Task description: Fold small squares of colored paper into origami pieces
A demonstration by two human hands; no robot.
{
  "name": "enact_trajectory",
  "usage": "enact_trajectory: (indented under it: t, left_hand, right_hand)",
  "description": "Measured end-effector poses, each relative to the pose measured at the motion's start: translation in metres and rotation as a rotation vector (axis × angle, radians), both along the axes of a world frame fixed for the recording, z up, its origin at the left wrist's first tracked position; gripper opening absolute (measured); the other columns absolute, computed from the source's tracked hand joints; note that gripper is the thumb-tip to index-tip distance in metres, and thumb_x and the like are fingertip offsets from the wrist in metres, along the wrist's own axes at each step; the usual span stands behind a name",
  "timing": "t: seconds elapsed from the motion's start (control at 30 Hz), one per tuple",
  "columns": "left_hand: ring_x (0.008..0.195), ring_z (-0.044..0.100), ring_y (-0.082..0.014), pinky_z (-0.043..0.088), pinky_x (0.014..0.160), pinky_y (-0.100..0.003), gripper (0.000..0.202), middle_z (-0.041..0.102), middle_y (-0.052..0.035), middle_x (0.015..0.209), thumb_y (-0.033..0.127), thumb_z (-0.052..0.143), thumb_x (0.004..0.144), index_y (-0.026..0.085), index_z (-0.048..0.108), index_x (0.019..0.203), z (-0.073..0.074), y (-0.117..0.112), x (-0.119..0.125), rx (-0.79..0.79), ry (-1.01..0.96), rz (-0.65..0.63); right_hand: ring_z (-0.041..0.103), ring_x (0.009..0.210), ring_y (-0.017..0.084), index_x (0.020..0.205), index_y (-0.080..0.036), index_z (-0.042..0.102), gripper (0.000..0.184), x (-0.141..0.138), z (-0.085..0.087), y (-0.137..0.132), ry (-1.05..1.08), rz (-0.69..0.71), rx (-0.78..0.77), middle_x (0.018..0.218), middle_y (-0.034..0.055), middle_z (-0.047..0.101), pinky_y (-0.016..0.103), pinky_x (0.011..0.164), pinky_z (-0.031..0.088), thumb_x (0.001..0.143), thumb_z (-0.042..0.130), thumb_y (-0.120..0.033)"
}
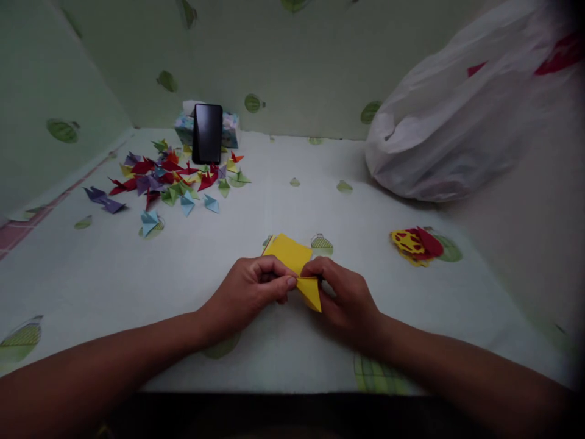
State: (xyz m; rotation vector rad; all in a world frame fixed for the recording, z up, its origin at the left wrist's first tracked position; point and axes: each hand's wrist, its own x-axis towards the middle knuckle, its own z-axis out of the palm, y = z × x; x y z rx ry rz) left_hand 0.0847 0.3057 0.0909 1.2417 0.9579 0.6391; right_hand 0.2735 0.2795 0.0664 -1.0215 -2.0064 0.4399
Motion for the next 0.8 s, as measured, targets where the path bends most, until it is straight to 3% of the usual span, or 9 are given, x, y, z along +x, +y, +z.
enact_trajectory:
  t: [0.1,0.23,0.33,0.47,0.67,0.8]
  left_hand:
    - [0.06,0.051,-0.0086,0.041,0.061,-0.022,0.012,0.059,0.0027,0.06,0.024,0.066,0.08,0.013,0.067,0.075,0.0005,0.001,-0.0003,0.019,0.021,0.012]
    - [0.06,0.052,-0.0086,0.041,0.062,-0.022,0.012,0.059,0.0028,0.06,0.025,0.065,0.081,0.014,0.068,0.078,-0.0001,0.0044,-0.0017,0.027,0.016,0.018]
    - [0.062,0.054,-0.0087,0.043,0.064,-0.022,0.013,0.061,0.0022,0.063,0.026,0.064,0.083,0.014,0.069,0.082,-0.0006,0.0064,-0.0027,0.022,0.0,0.006]
    - [0.064,0.055,-0.0093,0.045,0.065,-0.023,0.013,0.062,0.0018,0.066,0.025,0.067,0.08,0.014,0.07,0.086,-0.0011,0.0061,-0.003,0.015,-0.035,-0.01]
    - [0.061,0.054,-0.0088,0.044,0.061,-0.022,0.011,0.06,0.0022,0.063,0.023,0.067,0.079,0.013,0.069,0.084,-0.0036,0.0034,-0.0022,0.022,-0.008,0.01]
    - [0.059,0.053,-0.0083,0.042,0.059,-0.021,0.01,0.06,0.0024,0.063,0.023,0.066,0.08,0.014,0.068,0.083,-0.004,0.0033,-0.0031,0.066,0.012,0.007]
  right_hand:
    - [0.057,0.069,0.011,0.095,-0.019,0.053,0.019,0.0033,0.0005,0.0029,0.082,0.032,-0.148,0.082,0.001,0.06,0.023,0.062,0.045,0.083,0.05,-0.005]
    - [0.051,0.064,0.01,0.091,-0.019,0.055,0.005,0.0068,0.0003,0.0065,0.203,0.052,-0.398,0.076,-0.0007,0.057,0.023,0.056,0.042,0.088,0.054,-0.015]
    - [0.049,0.062,0.01,0.087,-0.019,0.055,0.002,0.0068,-0.0006,0.0071,0.268,0.031,-0.479,0.073,-0.0018,0.056,0.022,0.055,0.039,0.088,0.057,-0.019]
    - [0.048,0.061,0.01,0.087,-0.019,0.055,0.002,0.0057,0.0005,0.0051,0.278,-0.006,-0.456,0.071,-0.0022,0.055,0.023,0.055,0.038,0.087,0.056,-0.018]
    - [0.049,0.062,0.009,0.088,-0.019,0.054,0.009,0.0064,0.0033,0.0051,0.167,0.005,-0.295,0.073,-0.0023,0.055,0.023,0.057,0.039,0.085,0.052,-0.01]
    - [0.049,0.06,0.009,0.084,-0.019,0.054,0.009,0.0056,0.0032,0.0066,0.167,0.034,-0.308,0.072,-0.0029,0.055,0.022,0.056,0.038,0.085,0.053,-0.01]
